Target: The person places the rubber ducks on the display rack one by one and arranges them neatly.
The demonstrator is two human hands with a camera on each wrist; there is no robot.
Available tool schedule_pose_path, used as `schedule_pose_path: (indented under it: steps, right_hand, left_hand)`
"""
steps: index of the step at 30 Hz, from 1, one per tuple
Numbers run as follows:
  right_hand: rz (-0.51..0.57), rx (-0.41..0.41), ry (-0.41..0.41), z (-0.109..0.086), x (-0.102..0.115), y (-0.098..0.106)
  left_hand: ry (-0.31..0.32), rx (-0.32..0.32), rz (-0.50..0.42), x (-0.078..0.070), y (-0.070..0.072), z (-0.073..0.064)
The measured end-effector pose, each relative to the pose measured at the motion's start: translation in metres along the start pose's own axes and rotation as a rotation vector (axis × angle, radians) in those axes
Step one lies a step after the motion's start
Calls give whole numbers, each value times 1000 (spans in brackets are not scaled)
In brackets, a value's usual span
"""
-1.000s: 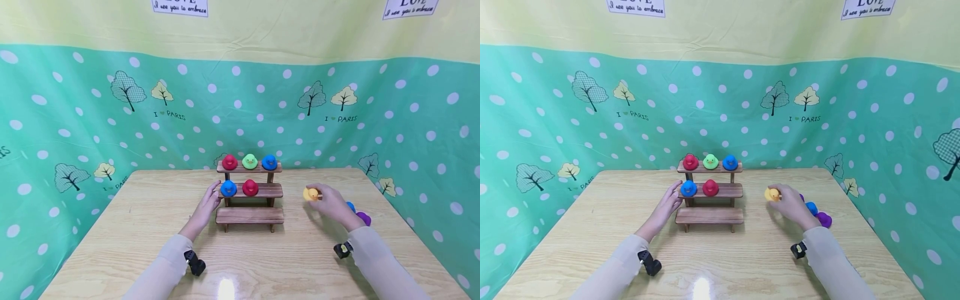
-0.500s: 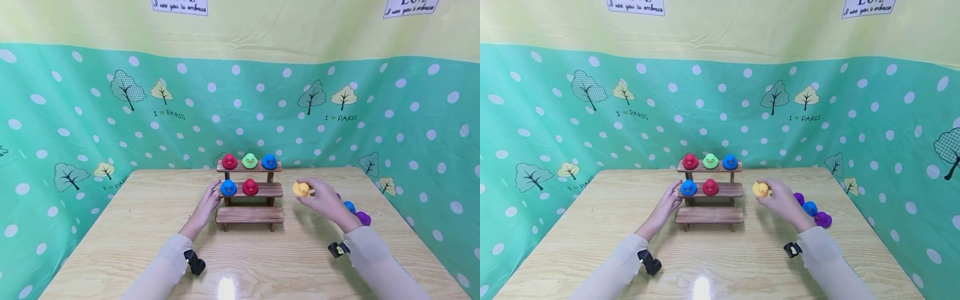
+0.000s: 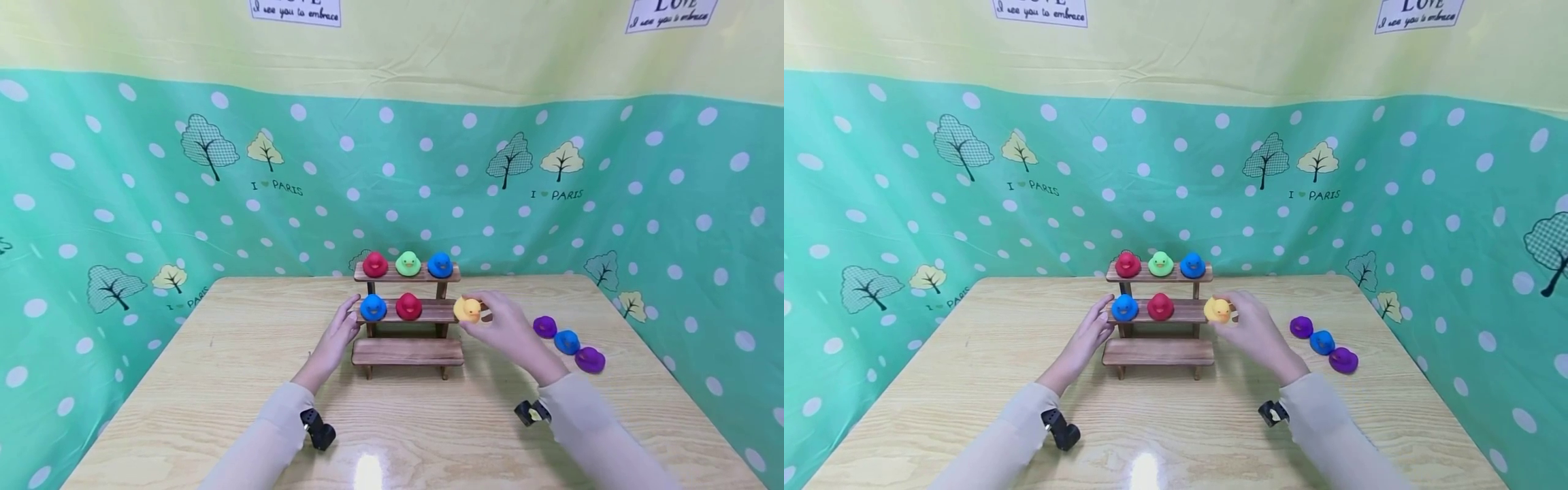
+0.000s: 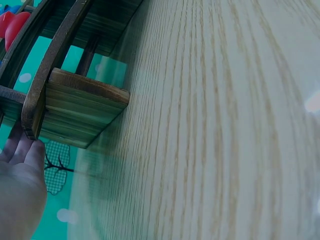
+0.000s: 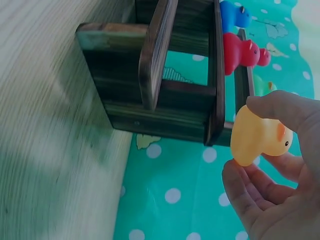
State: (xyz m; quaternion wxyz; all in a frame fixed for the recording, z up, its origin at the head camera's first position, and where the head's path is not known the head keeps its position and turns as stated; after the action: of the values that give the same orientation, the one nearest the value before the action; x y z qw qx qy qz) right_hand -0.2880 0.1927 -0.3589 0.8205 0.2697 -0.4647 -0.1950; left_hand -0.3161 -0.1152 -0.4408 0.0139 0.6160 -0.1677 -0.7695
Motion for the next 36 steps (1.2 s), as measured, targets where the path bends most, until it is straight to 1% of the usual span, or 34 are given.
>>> schedule_pose_path:
  steps: [7,14,21,31,36]
  right_hand:
    - [32,-22,6,4,5,-12]
    - [30,-39,34,11,9,-24]
    - [31,-36,-26,13,7,-29]
    - [9,-21,-69,15,4,-34]
    - [12,-16,-86,17,4,-35]
  left_hand:
    - [-5,6,-8,0,-1,0]
    - [17,-4,5,0,0,-1]
    - [11,2,15,-1,0,-1]
    - [4,1,12,0,0,0]
    - [14,-2,20,1,0,-1]
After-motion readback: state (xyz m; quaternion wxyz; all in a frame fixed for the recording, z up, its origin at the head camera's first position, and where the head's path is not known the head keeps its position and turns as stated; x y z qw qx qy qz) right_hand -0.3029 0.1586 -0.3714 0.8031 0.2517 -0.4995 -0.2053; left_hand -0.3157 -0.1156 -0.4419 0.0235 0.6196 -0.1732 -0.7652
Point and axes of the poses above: each hand's wrist, its own z-axis towards the middle knuckle, its own y-axis out of the back of the hand, x = y × z, the point moved 6 cm from there along z, towards the middle knuckle, and after that the axes turned 7 degrees about z, right-handed, at the moved point
